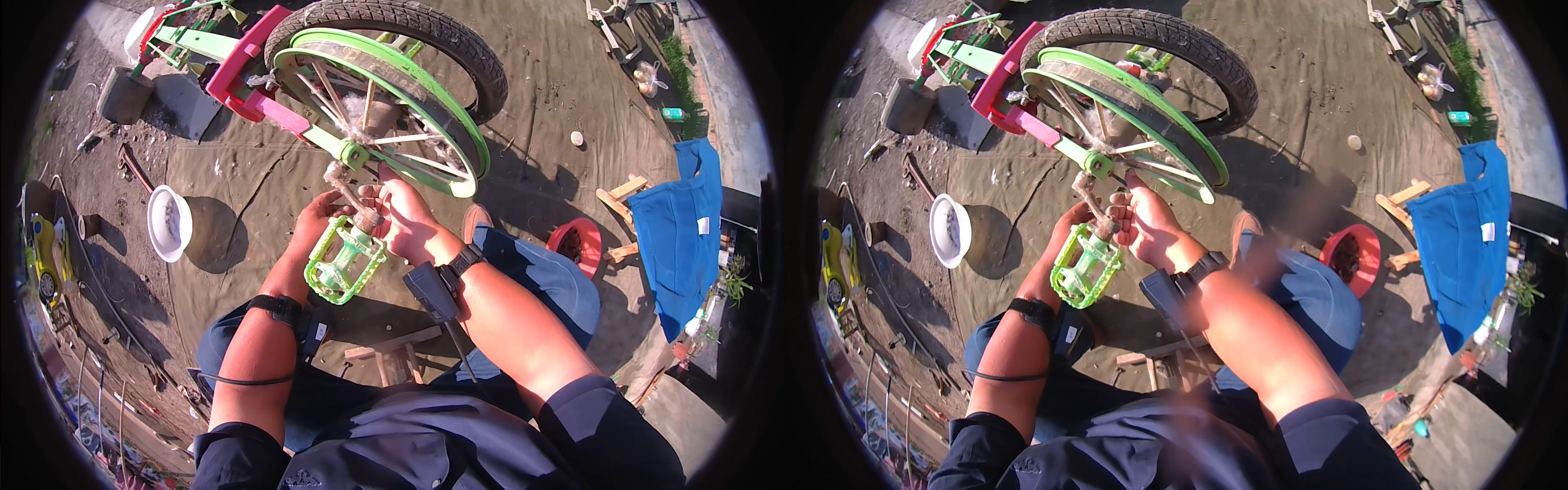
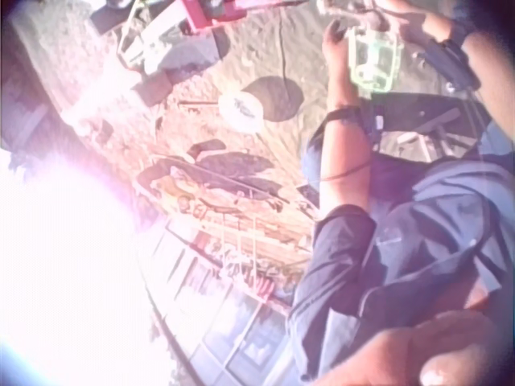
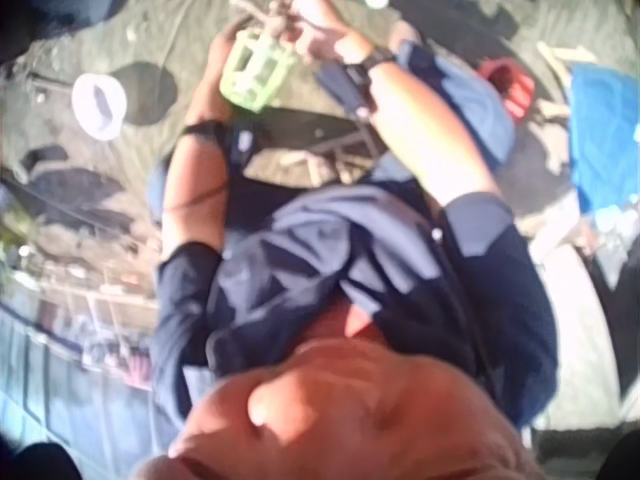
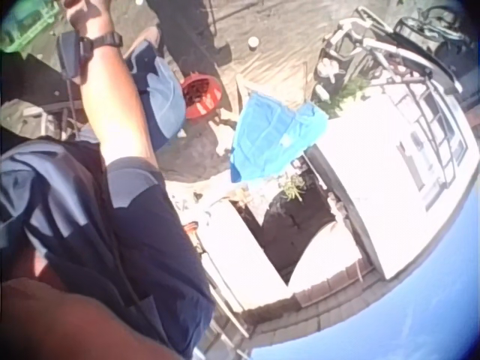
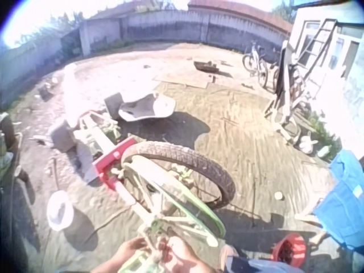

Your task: The person uses a screwdriver to remove a bolt from a green bicycle pedal while the bike is upside down. They then detach the pedal from the crank arm and place the bolt into a white bowl on the ground.

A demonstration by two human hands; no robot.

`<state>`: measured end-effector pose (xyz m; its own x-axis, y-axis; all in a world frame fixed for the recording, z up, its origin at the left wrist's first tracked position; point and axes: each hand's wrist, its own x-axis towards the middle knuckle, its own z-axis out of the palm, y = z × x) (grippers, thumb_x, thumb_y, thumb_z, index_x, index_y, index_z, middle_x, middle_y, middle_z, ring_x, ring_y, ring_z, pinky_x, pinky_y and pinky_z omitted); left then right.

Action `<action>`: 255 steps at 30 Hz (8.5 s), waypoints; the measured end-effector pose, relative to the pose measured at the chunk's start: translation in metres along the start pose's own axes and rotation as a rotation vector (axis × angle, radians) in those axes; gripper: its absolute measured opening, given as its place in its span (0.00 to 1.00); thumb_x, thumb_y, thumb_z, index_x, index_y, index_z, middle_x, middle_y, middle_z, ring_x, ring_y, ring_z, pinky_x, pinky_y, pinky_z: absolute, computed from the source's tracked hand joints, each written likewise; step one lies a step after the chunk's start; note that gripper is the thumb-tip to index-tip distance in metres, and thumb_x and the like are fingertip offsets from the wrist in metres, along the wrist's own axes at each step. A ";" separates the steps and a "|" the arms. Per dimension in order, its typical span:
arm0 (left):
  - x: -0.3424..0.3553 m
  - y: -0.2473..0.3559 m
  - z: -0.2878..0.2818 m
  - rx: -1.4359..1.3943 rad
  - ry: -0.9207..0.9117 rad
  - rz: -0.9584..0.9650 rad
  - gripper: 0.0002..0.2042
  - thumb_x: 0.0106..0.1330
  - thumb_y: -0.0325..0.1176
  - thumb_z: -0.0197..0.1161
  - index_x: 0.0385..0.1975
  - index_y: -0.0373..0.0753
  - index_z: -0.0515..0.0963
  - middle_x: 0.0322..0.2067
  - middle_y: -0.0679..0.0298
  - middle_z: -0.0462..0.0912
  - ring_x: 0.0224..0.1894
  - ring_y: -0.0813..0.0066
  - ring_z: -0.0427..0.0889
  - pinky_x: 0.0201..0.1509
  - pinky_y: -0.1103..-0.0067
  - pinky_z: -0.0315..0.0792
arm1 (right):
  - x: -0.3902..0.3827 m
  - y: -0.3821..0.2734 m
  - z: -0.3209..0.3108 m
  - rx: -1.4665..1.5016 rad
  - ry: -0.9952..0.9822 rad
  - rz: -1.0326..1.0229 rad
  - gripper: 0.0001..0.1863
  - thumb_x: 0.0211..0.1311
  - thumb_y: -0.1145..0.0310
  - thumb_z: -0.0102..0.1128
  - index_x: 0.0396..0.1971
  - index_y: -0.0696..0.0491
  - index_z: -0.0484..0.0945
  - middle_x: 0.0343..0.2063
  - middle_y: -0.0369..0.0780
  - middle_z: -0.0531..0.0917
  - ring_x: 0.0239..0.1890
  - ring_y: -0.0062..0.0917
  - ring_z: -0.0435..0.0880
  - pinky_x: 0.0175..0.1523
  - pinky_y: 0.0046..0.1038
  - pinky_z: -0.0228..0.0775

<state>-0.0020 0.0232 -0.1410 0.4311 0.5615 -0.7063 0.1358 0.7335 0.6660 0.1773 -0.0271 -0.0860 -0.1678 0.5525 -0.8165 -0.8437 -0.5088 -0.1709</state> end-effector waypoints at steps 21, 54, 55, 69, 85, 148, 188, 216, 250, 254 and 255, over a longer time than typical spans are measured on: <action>-0.079 0.005 -0.008 0.099 0.102 0.125 0.20 0.66 0.23 0.60 0.57 0.27 0.69 0.45 0.57 0.82 0.45 0.74 0.81 0.48 0.79 0.76 | 0.012 -0.021 -0.003 -0.074 -0.082 -0.251 0.09 0.69 0.69 0.51 0.43 0.53 0.77 0.30 0.34 0.80 0.30 0.19 0.80 0.37 0.22 0.74; -0.086 -0.005 -0.003 0.670 0.111 0.297 0.18 0.61 0.23 0.63 0.52 0.33 0.75 0.43 0.64 0.83 0.44 0.80 0.80 0.49 0.79 0.74 | -0.059 -0.001 -0.042 -0.901 0.091 -0.471 0.13 0.68 0.62 0.56 0.31 0.57 0.76 0.18 0.36 0.77 0.15 0.18 0.75 0.21 0.24 0.66; -0.084 -0.008 -0.004 0.690 0.113 0.311 0.17 0.61 0.23 0.64 0.51 0.33 0.76 0.41 0.63 0.84 0.44 0.80 0.80 0.48 0.79 0.75 | -0.060 0.001 -0.042 -0.852 0.085 -0.501 0.12 0.68 0.63 0.56 0.31 0.58 0.76 0.18 0.36 0.78 0.15 0.19 0.75 0.21 0.24 0.66; -0.077 -0.023 -0.015 0.823 0.119 0.282 0.12 0.62 0.29 0.63 0.45 0.36 0.79 0.39 0.58 0.85 0.42 0.67 0.84 0.47 0.74 0.75 | -0.061 0.004 -0.045 -0.711 0.084 -0.478 0.12 0.71 0.61 0.52 0.38 0.54 0.79 0.19 0.35 0.78 0.15 0.18 0.76 0.17 0.18 0.58; -0.076 -0.029 -0.016 0.796 0.088 0.292 0.12 0.64 0.29 0.61 0.47 0.38 0.79 0.38 0.62 0.84 0.39 0.72 0.82 0.42 0.77 0.73 | -0.060 -0.004 -0.046 -0.481 0.061 -0.350 0.12 0.70 0.60 0.53 0.34 0.52 0.79 0.17 0.28 0.74 0.15 0.15 0.73 0.20 0.18 0.58; -0.071 -0.025 -0.009 0.649 0.007 0.306 0.17 0.60 0.24 0.65 0.50 0.37 0.76 0.42 0.63 0.83 0.43 0.76 0.82 0.48 0.77 0.75 | -0.041 0.022 -0.055 -1.400 0.401 -1.200 0.07 0.65 0.67 0.56 0.37 0.53 0.79 0.18 0.36 0.76 0.23 0.20 0.77 0.31 0.30 0.69; -0.073 -0.025 -0.006 0.791 0.008 0.458 0.12 0.66 0.25 0.61 0.48 0.38 0.76 0.35 0.67 0.80 0.33 0.80 0.79 0.34 0.80 0.75 | -0.068 -0.007 -0.055 -0.400 -0.275 -0.265 0.17 0.70 0.64 0.54 0.54 0.54 0.71 0.37 0.40 0.83 0.31 0.22 0.84 0.34 0.22 0.73; -0.041 -0.053 -0.043 0.761 -0.045 0.483 0.17 0.55 0.27 0.67 0.47 0.35 0.79 0.38 0.59 0.86 0.39 0.75 0.83 0.45 0.77 0.75 | -0.058 -0.015 -0.070 -0.106 -0.326 -0.104 0.16 0.70 0.58 0.51 0.50 0.52 0.75 0.29 0.35 0.81 0.27 0.22 0.80 0.33 0.20 0.72; -0.078 -0.004 -0.013 0.801 0.087 0.251 0.23 0.56 0.26 0.66 0.55 0.34 0.73 0.41 0.56 0.85 0.45 0.70 0.84 0.49 0.76 0.74 | -0.098 -0.008 -0.036 -0.733 0.095 -0.699 0.09 0.69 0.70 0.55 0.44 0.58 0.76 0.32 0.39 0.83 0.28 0.20 0.83 0.32 0.21 0.75; -0.079 -0.006 -0.012 0.869 0.111 0.268 0.22 0.58 0.27 0.65 0.54 0.34 0.74 0.41 0.54 0.85 0.46 0.66 0.84 0.50 0.74 0.74 | -0.114 -0.017 -0.023 -0.679 0.036 -0.643 0.11 0.68 0.70 0.55 0.47 0.57 0.74 0.35 0.40 0.83 0.30 0.21 0.84 0.34 0.20 0.74; -0.079 -0.005 -0.013 0.879 0.114 0.274 0.22 0.58 0.27 0.65 0.54 0.34 0.74 0.41 0.53 0.85 0.46 0.64 0.84 0.50 0.74 0.74 | -0.113 -0.018 -0.022 -0.696 0.047 -0.630 0.11 0.68 0.69 0.55 0.47 0.57 0.74 0.35 0.40 0.83 0.30 0.21 0.83 0.35 0.20 0.74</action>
<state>-0.0482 -0.0199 -0.0913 0.4640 0.7411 -0.4853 0.6896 0.0417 0.7230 0.2228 -0.0947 -0.0023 0.2493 0.8410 -0.4801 -0.2752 -0.4138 -0.8678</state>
